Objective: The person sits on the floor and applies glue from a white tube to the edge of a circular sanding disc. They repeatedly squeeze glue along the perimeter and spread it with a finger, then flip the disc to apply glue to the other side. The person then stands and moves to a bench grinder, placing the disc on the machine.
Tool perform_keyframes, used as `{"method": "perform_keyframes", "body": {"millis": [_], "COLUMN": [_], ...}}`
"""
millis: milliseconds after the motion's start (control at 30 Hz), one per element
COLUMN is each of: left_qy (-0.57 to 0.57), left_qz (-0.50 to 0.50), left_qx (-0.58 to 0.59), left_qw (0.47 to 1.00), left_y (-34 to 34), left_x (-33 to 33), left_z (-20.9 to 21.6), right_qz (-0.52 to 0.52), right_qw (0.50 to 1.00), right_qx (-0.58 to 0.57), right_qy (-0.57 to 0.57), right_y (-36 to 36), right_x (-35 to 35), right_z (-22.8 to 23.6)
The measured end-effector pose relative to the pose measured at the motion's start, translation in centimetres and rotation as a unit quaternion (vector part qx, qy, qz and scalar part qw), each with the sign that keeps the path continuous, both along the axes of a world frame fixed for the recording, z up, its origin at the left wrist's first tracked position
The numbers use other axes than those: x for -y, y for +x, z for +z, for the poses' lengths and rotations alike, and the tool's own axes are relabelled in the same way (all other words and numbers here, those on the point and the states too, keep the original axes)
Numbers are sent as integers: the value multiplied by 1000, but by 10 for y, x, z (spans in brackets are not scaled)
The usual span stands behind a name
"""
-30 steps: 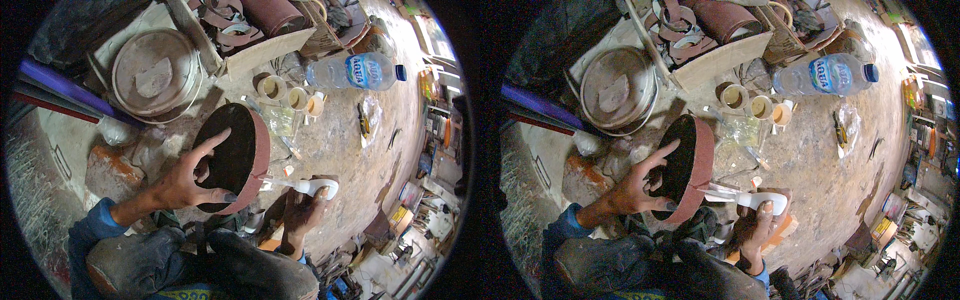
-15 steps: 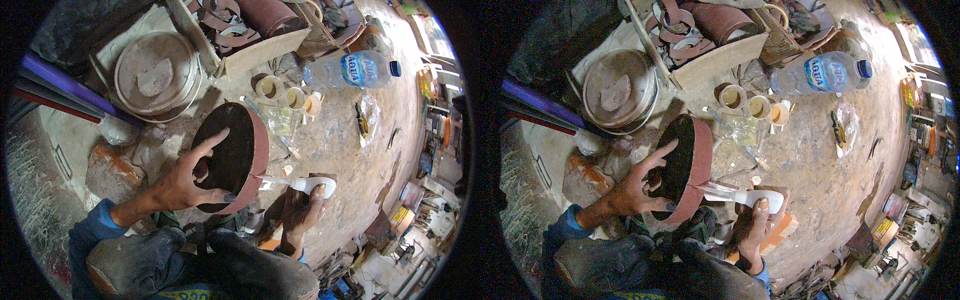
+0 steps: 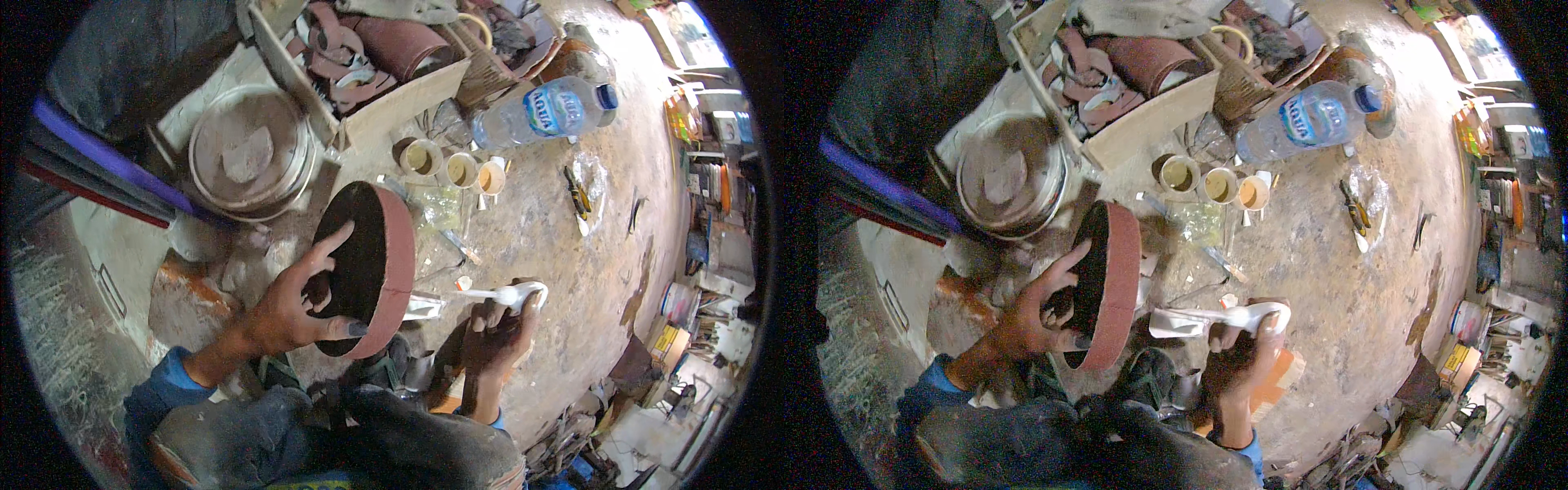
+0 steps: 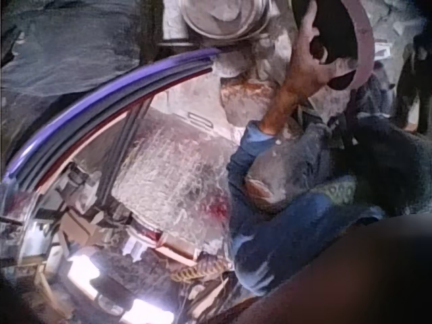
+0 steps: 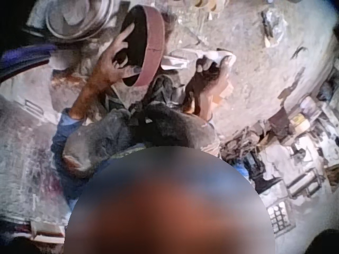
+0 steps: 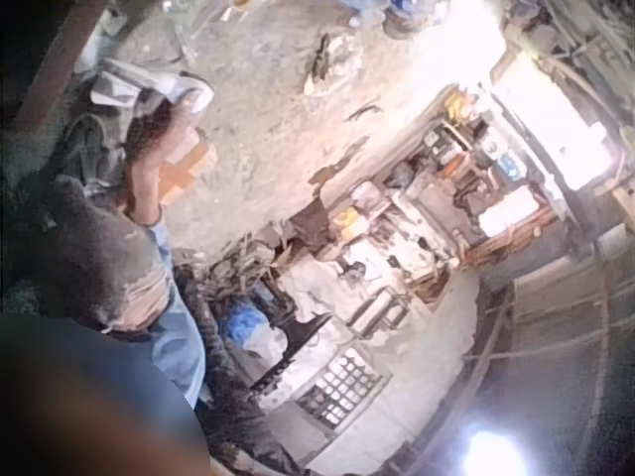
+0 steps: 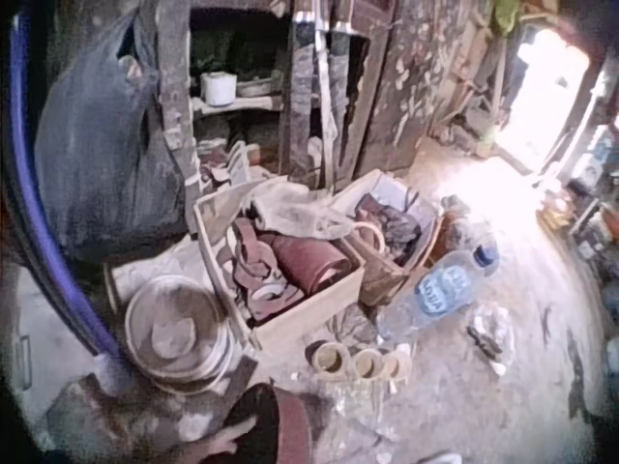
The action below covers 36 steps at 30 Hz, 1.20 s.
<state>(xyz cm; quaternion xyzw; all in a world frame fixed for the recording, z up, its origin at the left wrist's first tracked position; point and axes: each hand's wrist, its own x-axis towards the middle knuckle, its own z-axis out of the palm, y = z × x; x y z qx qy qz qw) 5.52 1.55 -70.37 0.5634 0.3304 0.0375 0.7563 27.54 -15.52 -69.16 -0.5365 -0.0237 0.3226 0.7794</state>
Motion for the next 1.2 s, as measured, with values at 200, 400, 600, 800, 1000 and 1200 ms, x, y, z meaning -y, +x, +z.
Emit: {"method": "perform_keyframes", "body": {"millis": [200, 400, 600, 800, 1000, 1200], "left_qy": [-2, 24, -77, -39, -56, -46], "left_qz": [-12, 38, 85, 72, 56, 61], "left_qx": [45, 72, 49, 20, 19, 68], "left_qw": [999, 996, 992, 996, 997, 995], "left_y": [-9, -20, -27, -28, -25, -28], "left_x": [-4, 7, 12, 9, 14, 12], "left_z": [-5, -28, -32, -30, -48, -42], "right_qz": [-18, -66, -70, -215, 170, 266], "right_qw": [994, 959, 873, 740, 587, 398], "right_qx": [105, 206, 315, 534, 694, 753], "right_qy": [-36, -182, -365, -349, -382, -451], "right_y": [86, 131, 121, 81, 129, 164], "right_x": [20, 27, 14, -3, -93, -136], "right_z": [-88, -193, -209, -124, -108, -173]}}
